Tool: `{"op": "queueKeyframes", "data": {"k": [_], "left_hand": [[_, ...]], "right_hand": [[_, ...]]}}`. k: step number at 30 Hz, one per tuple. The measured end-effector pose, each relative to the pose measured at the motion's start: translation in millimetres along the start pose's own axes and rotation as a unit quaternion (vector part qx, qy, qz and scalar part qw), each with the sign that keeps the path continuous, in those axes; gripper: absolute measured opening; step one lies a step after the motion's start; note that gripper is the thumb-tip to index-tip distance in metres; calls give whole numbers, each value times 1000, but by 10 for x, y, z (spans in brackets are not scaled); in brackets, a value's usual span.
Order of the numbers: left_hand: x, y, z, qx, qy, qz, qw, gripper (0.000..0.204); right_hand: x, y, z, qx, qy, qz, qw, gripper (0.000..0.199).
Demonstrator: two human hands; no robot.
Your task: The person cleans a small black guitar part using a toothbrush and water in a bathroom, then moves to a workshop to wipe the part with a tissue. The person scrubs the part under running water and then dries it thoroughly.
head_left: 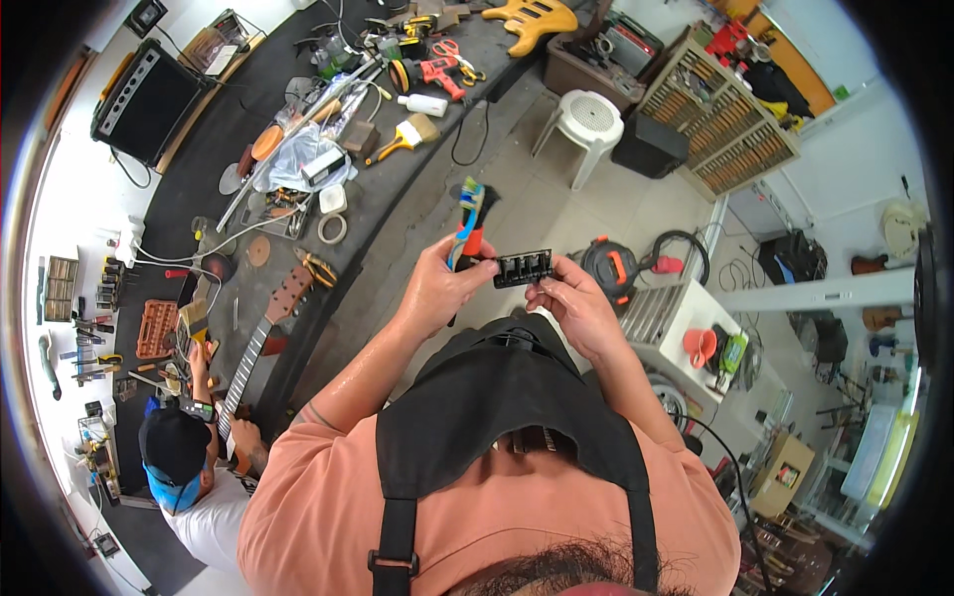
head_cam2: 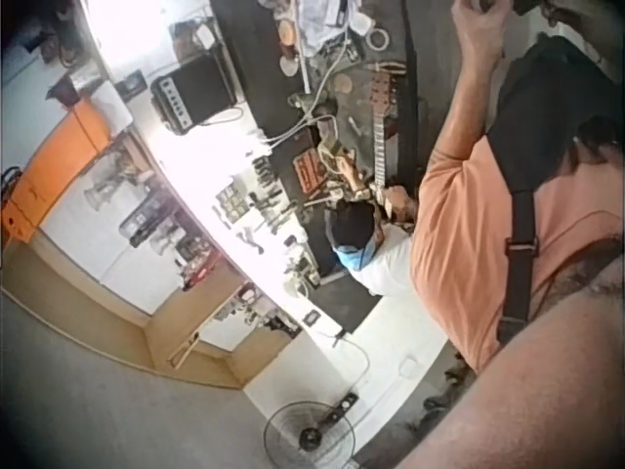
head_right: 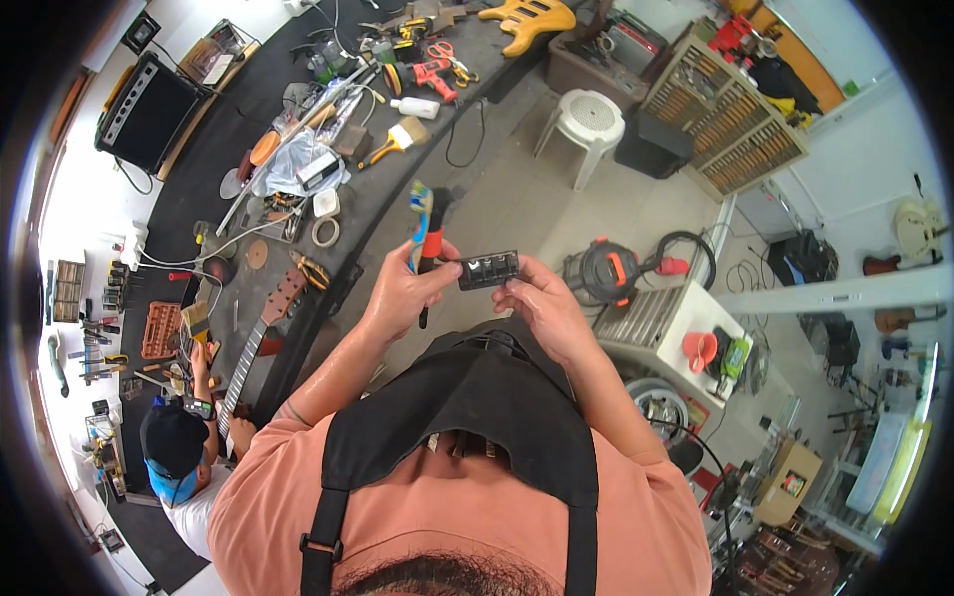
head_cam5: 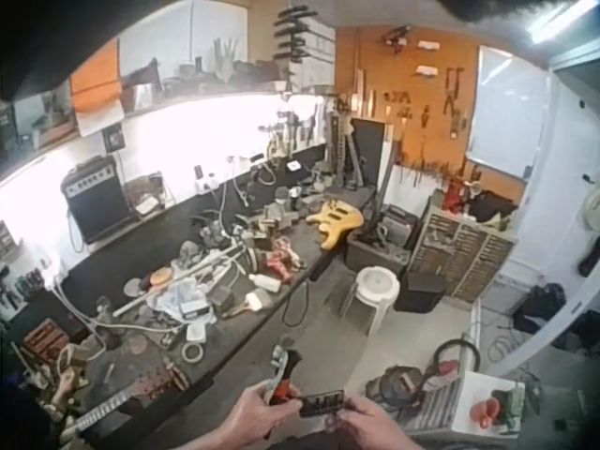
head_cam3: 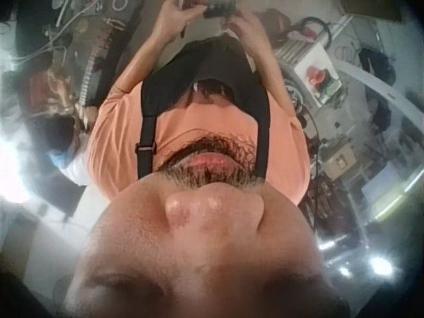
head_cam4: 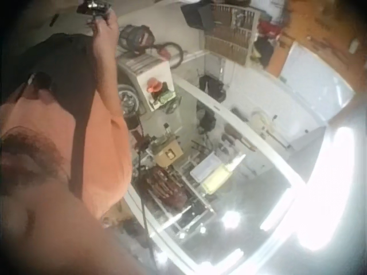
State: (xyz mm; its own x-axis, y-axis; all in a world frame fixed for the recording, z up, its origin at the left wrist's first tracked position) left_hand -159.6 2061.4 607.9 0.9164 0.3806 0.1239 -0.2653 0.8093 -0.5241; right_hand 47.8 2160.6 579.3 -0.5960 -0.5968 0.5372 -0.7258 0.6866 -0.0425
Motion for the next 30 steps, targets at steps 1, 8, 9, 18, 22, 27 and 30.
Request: {"op": "queueKeyframes", "data": {"k": [1,8,9,18,22,27,30], "left_hand": [[-60,194,61,-2,9,6,1000,20],[-767,1553,100,-37,22,116,992,26],[-837,1699,89,-66,-8,131,989,27],[-897,2617,257,-116,-10,282,952,30],[-737,2688,272,-154,-46,341,926,32],[-654,2800,357,-179,-14,372,911,34],[-609,2864,545,-188,-27,390,901,35]], "right_hand": [[-114,237,40,23,6,12,1000,34],[-1521,2272,629,147,-1,112,983,29],[-1777,2613,778,155,6,120,981,27],[-2931,5663,1477,179,20,168,969,21],[-3002,6551,1623,175,18,197,965,22],[-2980,7311,1792,151,35,230,961,16],[-3082,7361,1837,284,-137,5,949,16]]}}
Point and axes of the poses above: each hand's wrist, its own y-axis towards the middle knuckle, its own x-axis out of the palm, z = x × y, the point moved 3 cm from there along y, towards the middle knuckle, and after that the axes turned 14 degrees about -x, right-handed, at the moved point
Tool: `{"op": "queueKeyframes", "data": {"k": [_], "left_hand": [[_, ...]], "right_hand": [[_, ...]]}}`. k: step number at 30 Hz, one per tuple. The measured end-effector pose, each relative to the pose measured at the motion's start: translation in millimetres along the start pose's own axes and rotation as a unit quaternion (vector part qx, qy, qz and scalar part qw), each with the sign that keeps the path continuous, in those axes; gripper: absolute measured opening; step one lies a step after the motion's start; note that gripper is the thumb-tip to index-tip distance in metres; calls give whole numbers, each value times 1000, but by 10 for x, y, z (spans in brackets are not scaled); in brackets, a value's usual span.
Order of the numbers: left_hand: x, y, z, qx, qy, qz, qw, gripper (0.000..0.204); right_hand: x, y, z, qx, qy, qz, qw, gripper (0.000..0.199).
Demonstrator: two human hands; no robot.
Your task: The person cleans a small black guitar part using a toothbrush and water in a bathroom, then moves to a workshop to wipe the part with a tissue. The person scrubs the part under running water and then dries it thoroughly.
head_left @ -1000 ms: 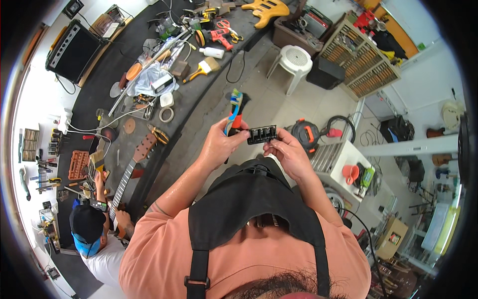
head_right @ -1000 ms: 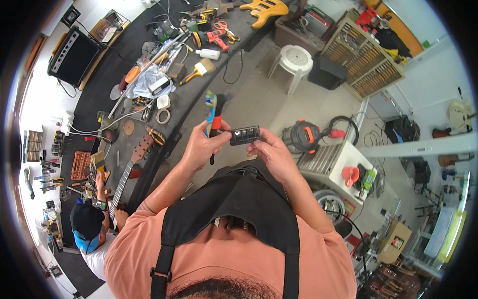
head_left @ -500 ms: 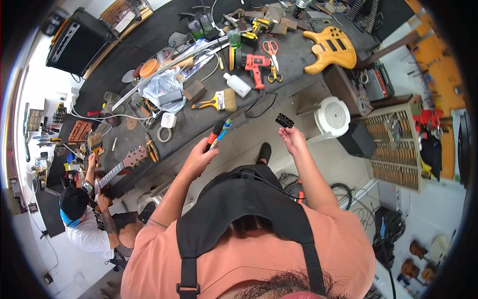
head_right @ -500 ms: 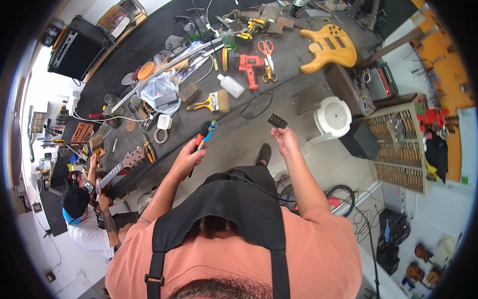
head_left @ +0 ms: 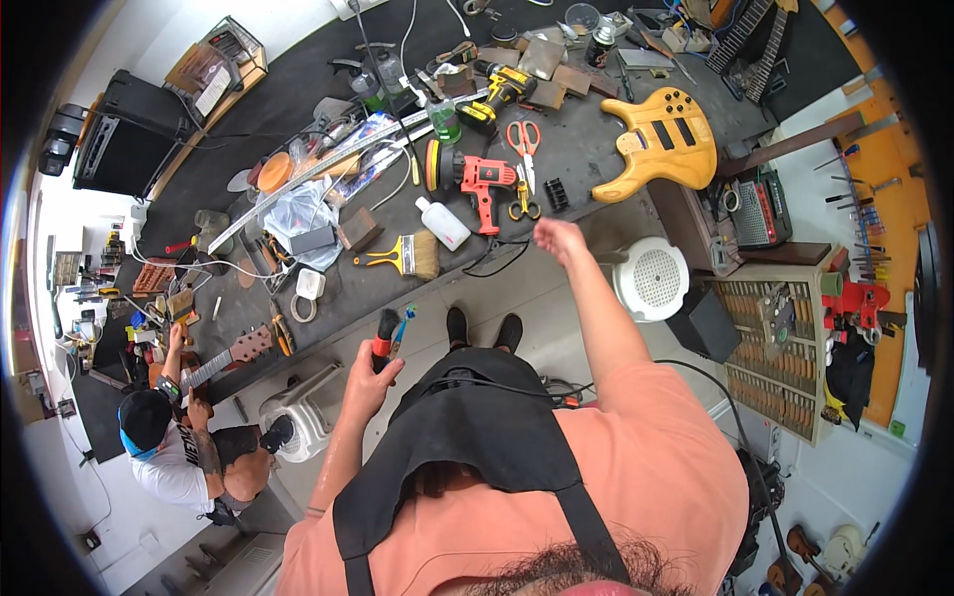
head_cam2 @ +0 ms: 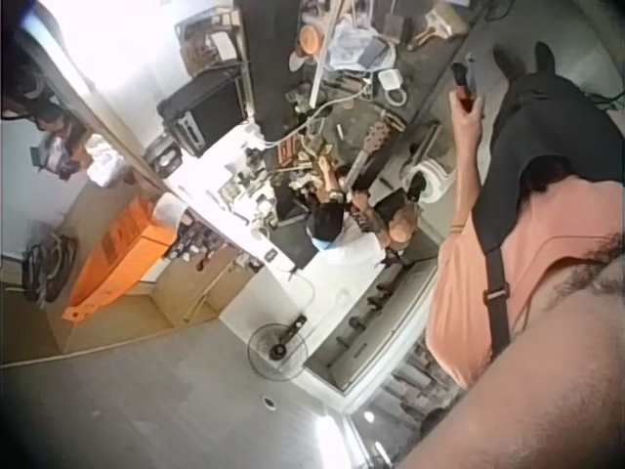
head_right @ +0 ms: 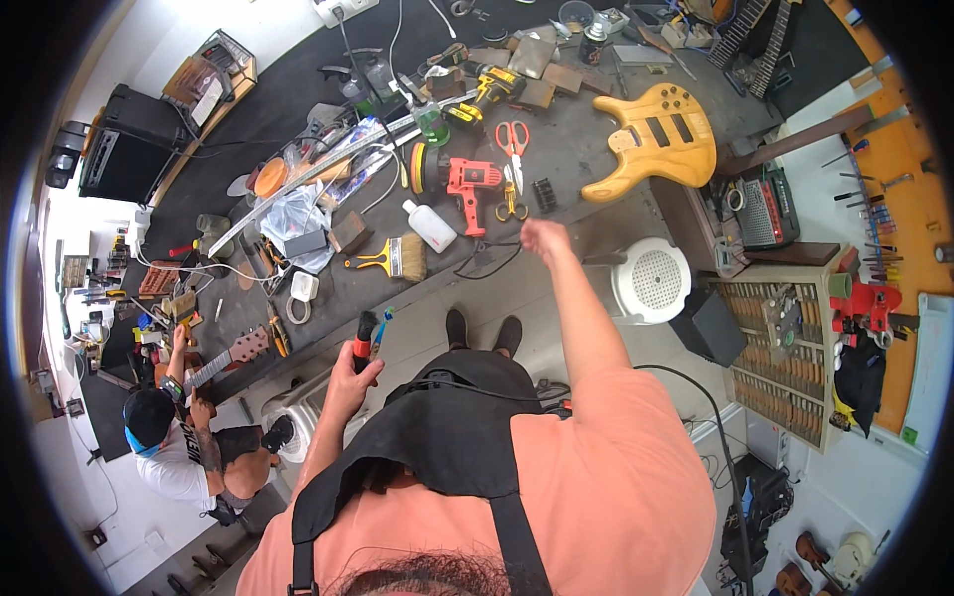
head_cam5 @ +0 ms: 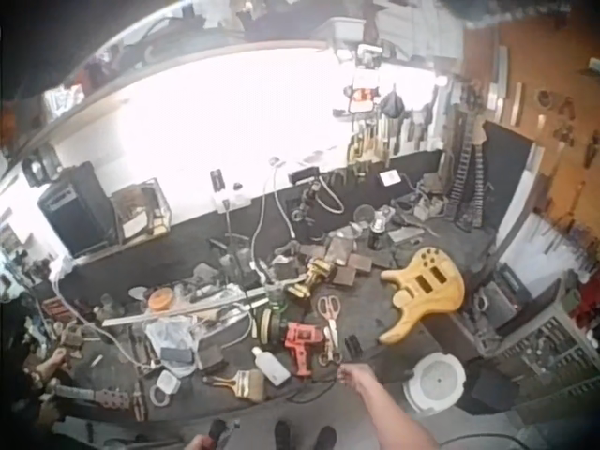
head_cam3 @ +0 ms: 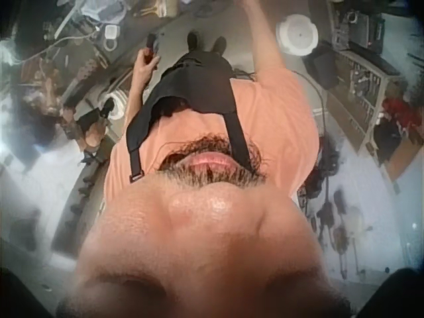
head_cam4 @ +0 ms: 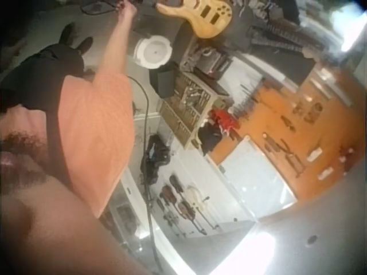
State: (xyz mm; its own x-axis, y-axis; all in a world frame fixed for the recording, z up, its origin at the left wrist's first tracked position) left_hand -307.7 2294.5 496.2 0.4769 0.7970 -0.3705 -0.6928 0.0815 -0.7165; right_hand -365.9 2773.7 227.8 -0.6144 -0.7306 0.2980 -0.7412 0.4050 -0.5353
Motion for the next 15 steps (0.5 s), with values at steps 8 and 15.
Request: {"op": "queueKeyframes", "data": {"k": [8,15], "left_hand": [[248,614,270,35,-110,-163,980,37],[1031,935,1122,281,52,-369,884,34]], "right_hand": [[1381,-1831,-398,45,-215,-465,858,47],[1235,-2445,-458,-70,25,-191,979,32]]}}
Point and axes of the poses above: each hand's wrist, its own y-axis towards the middle knuckle, its own x-axis out of the palm, z = x × y, the point moved 3 cm from there along y, towards the middle knuckle, and after that the axes turned 14 degrees about -x, right-handed, at the moved point
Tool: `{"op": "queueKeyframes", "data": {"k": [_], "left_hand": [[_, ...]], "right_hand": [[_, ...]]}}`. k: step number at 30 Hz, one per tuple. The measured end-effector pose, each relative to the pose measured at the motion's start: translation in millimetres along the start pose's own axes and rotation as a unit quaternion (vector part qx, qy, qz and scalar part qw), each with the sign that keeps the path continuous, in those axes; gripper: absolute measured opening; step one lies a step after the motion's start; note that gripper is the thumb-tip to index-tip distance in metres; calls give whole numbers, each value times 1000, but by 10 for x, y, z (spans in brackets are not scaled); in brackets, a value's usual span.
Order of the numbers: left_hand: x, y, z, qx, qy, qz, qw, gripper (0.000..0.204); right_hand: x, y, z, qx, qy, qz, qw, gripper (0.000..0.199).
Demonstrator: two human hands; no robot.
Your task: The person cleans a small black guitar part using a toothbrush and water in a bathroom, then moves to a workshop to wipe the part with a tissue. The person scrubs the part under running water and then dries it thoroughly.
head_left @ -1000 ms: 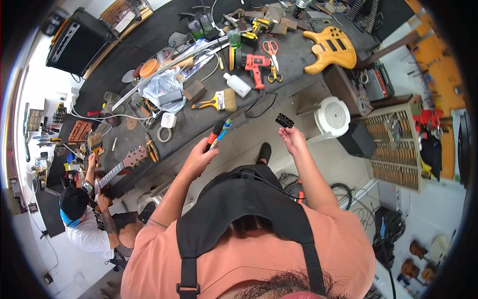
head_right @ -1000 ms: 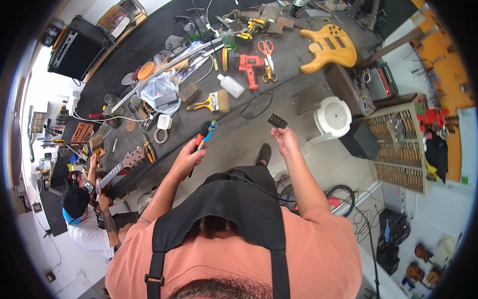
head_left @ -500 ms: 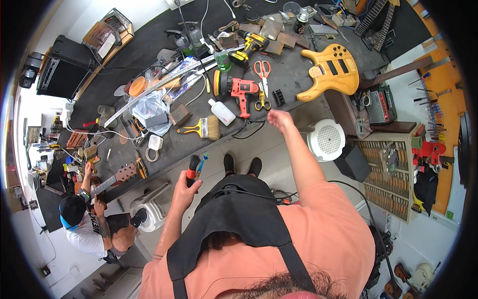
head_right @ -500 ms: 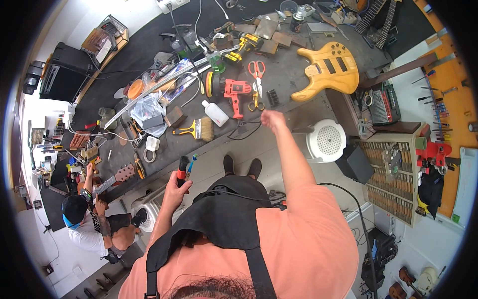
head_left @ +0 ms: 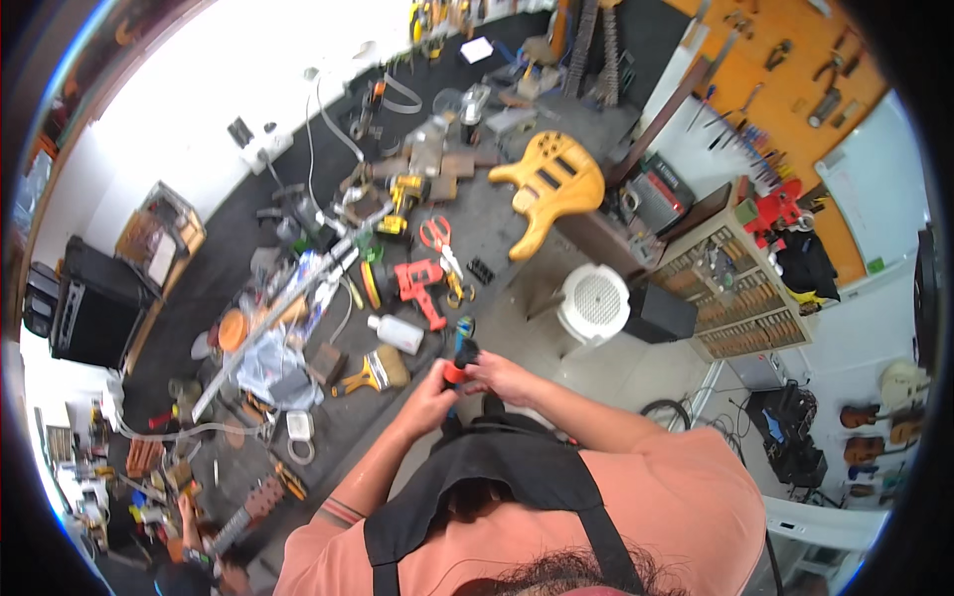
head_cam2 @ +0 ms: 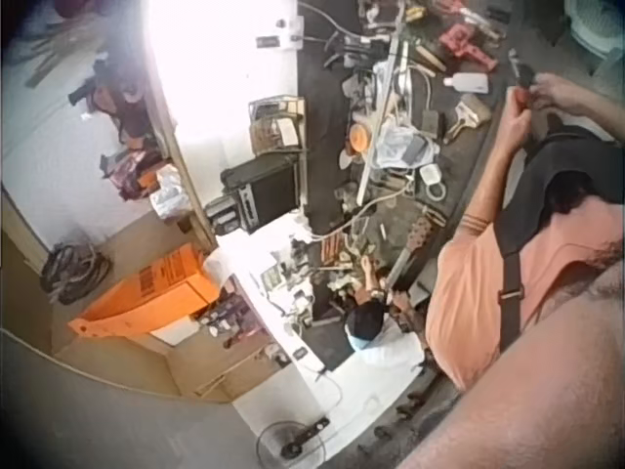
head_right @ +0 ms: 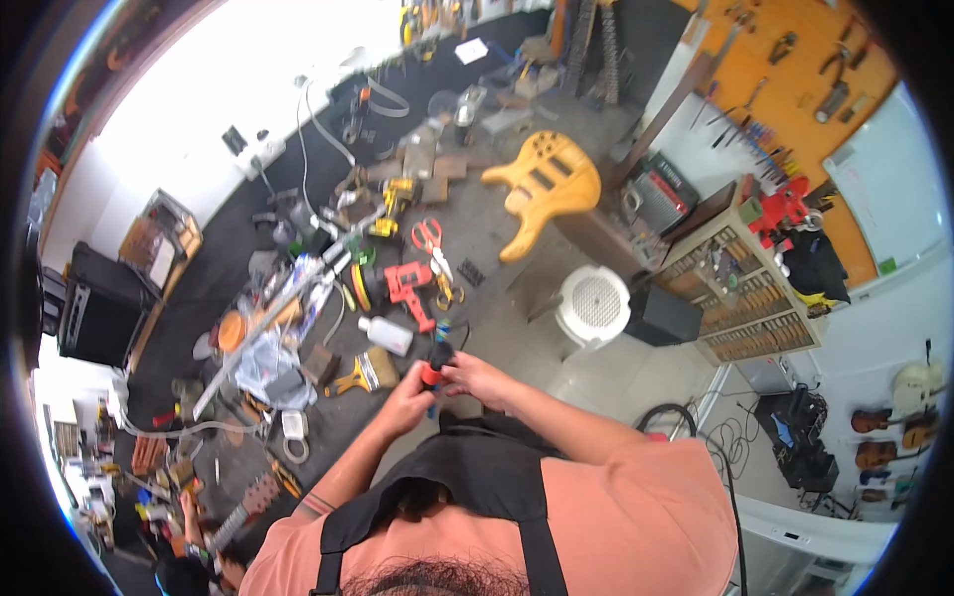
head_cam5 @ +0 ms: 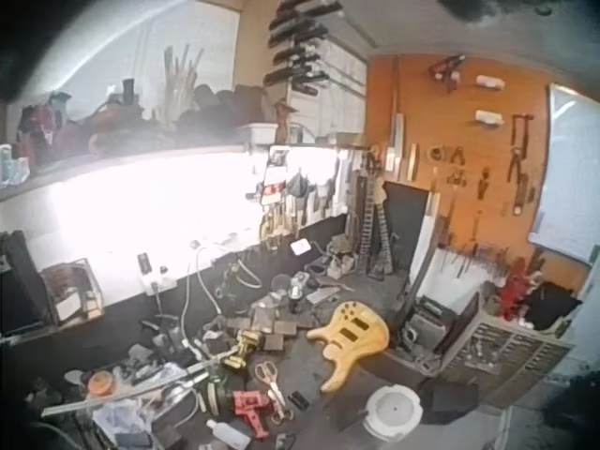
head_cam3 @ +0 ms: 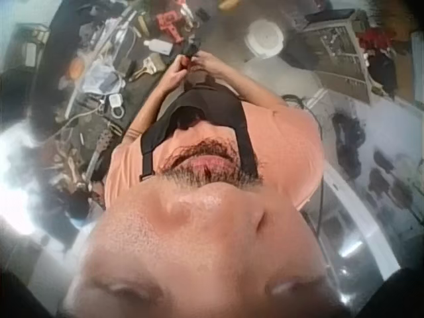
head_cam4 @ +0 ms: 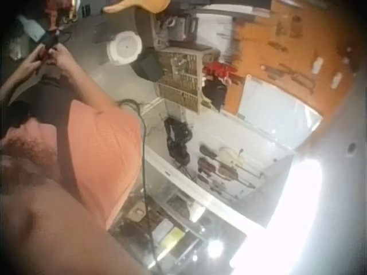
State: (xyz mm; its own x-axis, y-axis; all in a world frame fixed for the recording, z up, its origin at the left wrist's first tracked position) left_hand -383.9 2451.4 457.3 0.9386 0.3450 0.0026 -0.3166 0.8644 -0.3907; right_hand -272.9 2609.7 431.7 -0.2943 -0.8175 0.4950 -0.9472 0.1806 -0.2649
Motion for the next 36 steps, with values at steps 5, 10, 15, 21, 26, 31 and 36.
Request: {"op": "queueKeyframes", "data": {"k": [5,10,15,21,26,31,36], "left_hand": [[218,380,382,-122,-77,-48,988,32],[696,1038,580,-199,-113,-181,956,36],[1207,1572,962,-213,-121,-253,936,38],[1570,2414,1536,-231,4,-298,926,71],[1115,3300,1647,-49,218,-260,939,66],[14,2968,1319,-359,79,-86,926,44],[-166,1375,139,-585,-139,120,790,42]], "right_hand": [[-391,-399,-335,-102,-142,172,969,24],[-456,-600,-547,-153,-162,256,941,25],[-917,-778,-958,-188,-153,285,928,28],[-2096,-668,-1535,-139,-36,285,948,22],[-4031,38,-2424,-175,-40,336,925,18],[-6511,1044,-3009,-77,-429,403,804,14],[-7303,2735,-3545,-132,-517,312,786,18]]}}
Point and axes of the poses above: each hand's wrist, its own y-axis towards the middle knuckle, its own x-axis out of the palm, z = x × y, the point moved 3 cm from there along y, towards the middle knuckle, and after that the axes turned 14 degrees about -x, right-handed, at the moved point
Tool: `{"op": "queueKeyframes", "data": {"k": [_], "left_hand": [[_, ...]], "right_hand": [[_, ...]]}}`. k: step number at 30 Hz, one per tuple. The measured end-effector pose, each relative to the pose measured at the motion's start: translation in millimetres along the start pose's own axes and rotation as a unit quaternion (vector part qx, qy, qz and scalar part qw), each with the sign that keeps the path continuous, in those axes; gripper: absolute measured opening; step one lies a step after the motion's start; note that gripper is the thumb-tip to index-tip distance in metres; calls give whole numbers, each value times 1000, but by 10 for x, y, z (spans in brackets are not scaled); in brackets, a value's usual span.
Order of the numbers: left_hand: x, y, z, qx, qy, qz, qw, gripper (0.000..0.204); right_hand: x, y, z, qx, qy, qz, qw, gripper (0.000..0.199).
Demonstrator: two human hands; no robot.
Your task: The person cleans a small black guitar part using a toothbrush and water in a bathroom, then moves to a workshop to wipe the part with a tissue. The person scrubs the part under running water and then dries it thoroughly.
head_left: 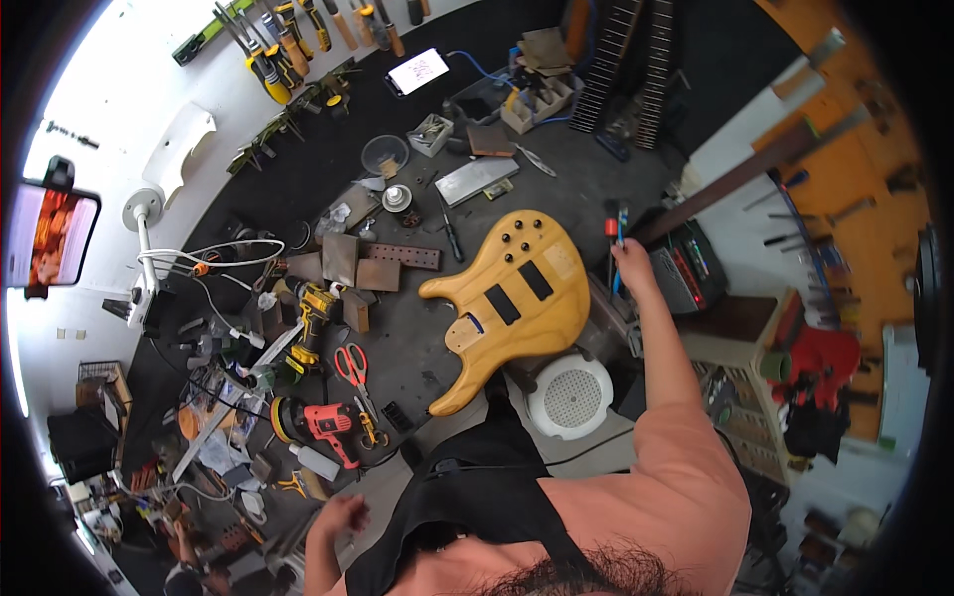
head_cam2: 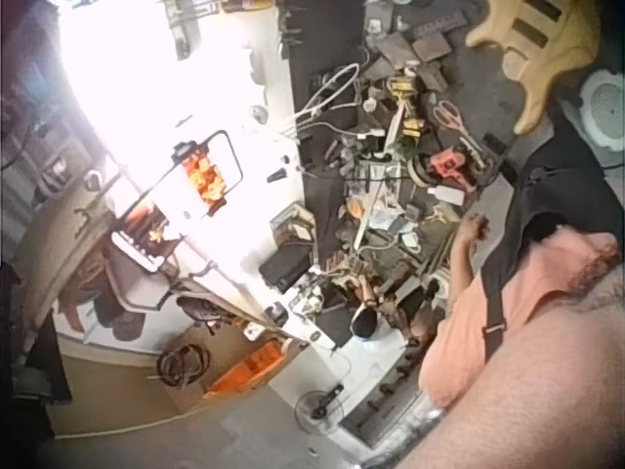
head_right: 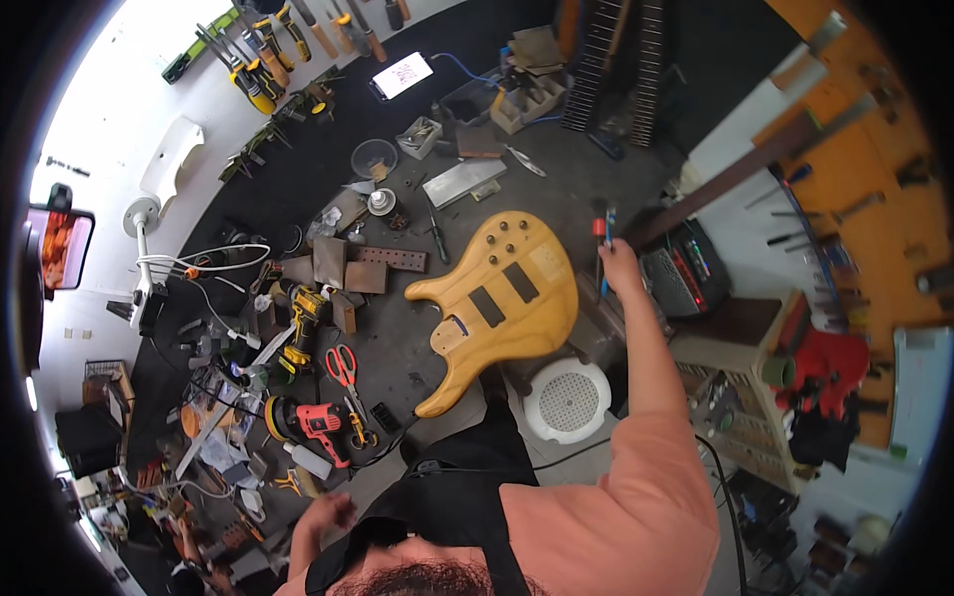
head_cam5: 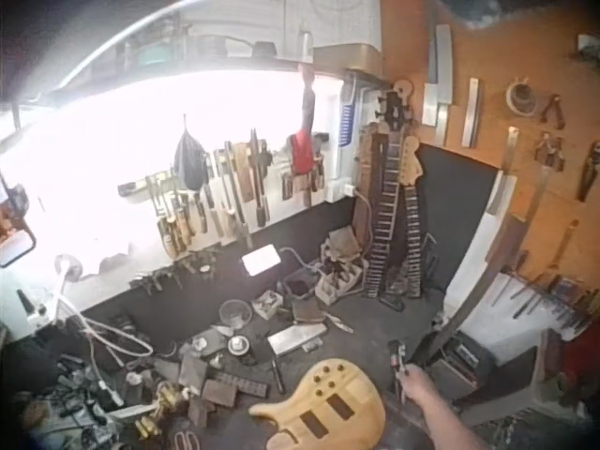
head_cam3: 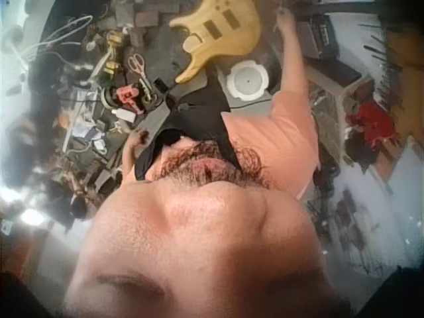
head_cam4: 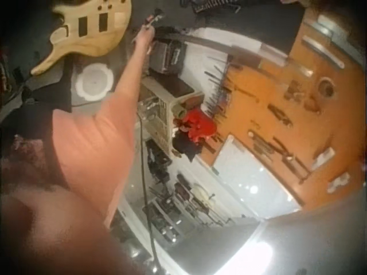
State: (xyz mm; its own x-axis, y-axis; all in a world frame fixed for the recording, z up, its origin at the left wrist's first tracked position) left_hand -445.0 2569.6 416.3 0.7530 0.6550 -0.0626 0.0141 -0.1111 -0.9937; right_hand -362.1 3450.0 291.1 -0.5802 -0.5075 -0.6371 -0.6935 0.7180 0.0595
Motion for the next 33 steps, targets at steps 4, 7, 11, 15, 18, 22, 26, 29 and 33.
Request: {"op": "queueKeyframes", "data": {"k": [4,7,11,15,18,22,26,29,33], "left_hand": [[345,-109,-1205,-101,59,117,986,41],[803,-219,-1604,-150,-39,125,980,40],[1240,-330,-1569,-175,-112,125,970,39],[1466,-395,-1444,-176,-154,130,964,39],[1598,-451,-1431,-181,-176,133,958,39],[1487,-354,-1381,-175,-177,129,960,39],[1642,-411,-1565,-189,-201,128,953,40],[1874,-465,-1827,-201,-234,129,942,41],[1856,-235,-2026,-199,-262,105,939,42]], "right_hand": [[548,1221,-386,-34,22,-33,999,24],[651,1952,-909,-41,31,-22,998,29],[838,2818,-1087,-98,-27,5,995,30],[997,3563,-1399,-138,-134,0,981,31],[1143,3936,-1613,-126,-188,-25,974,34],[1040,4222,-1469,-227,-307,-36,924,49],[999,3874,-1689,-296,-267,90,913,37],[964,3243,-2034,-284,-147,20,947,29],[543,2214,-2426,-276,-81,-203,936,34]]}}
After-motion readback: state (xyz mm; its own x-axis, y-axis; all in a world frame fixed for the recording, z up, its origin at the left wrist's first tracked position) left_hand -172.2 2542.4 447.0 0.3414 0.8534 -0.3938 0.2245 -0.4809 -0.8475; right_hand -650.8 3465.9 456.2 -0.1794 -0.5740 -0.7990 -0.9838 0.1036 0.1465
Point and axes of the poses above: each hand's wrist, its own y-axis towards the middle knuckle, its own x-axis out of the palm, z = x × y, the point moved 3 cm from there along y, towards the middle knuckle, and after that the axes turned 14 degrees about -x, right-handed, at the moved point
